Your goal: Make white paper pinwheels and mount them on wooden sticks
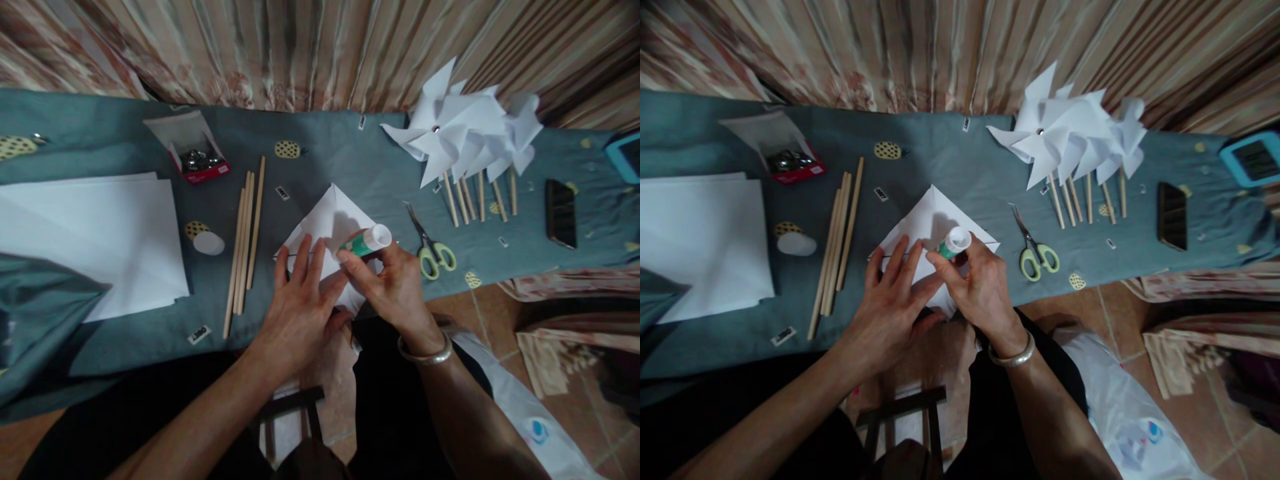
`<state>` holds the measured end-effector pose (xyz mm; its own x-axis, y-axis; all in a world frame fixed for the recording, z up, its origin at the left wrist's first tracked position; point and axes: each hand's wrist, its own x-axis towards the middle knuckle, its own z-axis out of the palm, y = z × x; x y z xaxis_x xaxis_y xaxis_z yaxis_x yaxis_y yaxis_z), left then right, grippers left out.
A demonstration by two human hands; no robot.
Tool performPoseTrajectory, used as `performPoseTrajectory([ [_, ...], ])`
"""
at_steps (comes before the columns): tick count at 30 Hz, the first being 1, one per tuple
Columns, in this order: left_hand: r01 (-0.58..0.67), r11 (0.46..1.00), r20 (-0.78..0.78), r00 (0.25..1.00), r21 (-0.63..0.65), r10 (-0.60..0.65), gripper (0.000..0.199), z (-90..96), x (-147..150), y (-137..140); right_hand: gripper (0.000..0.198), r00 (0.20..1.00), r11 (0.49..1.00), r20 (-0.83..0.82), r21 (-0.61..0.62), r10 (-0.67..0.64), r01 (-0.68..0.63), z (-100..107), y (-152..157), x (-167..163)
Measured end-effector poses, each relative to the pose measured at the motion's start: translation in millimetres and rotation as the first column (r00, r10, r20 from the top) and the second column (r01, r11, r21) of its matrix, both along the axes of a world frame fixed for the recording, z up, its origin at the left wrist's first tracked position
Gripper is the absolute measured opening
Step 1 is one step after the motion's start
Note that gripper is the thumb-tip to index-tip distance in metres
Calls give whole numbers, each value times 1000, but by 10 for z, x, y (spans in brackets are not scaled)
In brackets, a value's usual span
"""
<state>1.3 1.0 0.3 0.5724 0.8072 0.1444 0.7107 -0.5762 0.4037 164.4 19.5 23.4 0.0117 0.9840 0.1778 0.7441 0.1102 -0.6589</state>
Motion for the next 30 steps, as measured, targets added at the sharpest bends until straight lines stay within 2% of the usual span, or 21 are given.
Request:
performPoseTrajectory([
  [14, 5, 999, 17, 1000, 43, -5, 58, -40, -4, -8, 27, 999, 999, 0, -25, -37, 37, 31, -4, 37],
  [30, 10, 1000, 5, 1000, 19, -10, 56, -26, -11, -9, 26, 998, 997, 0, -14, -71, 71, -12, 15, 73],
])
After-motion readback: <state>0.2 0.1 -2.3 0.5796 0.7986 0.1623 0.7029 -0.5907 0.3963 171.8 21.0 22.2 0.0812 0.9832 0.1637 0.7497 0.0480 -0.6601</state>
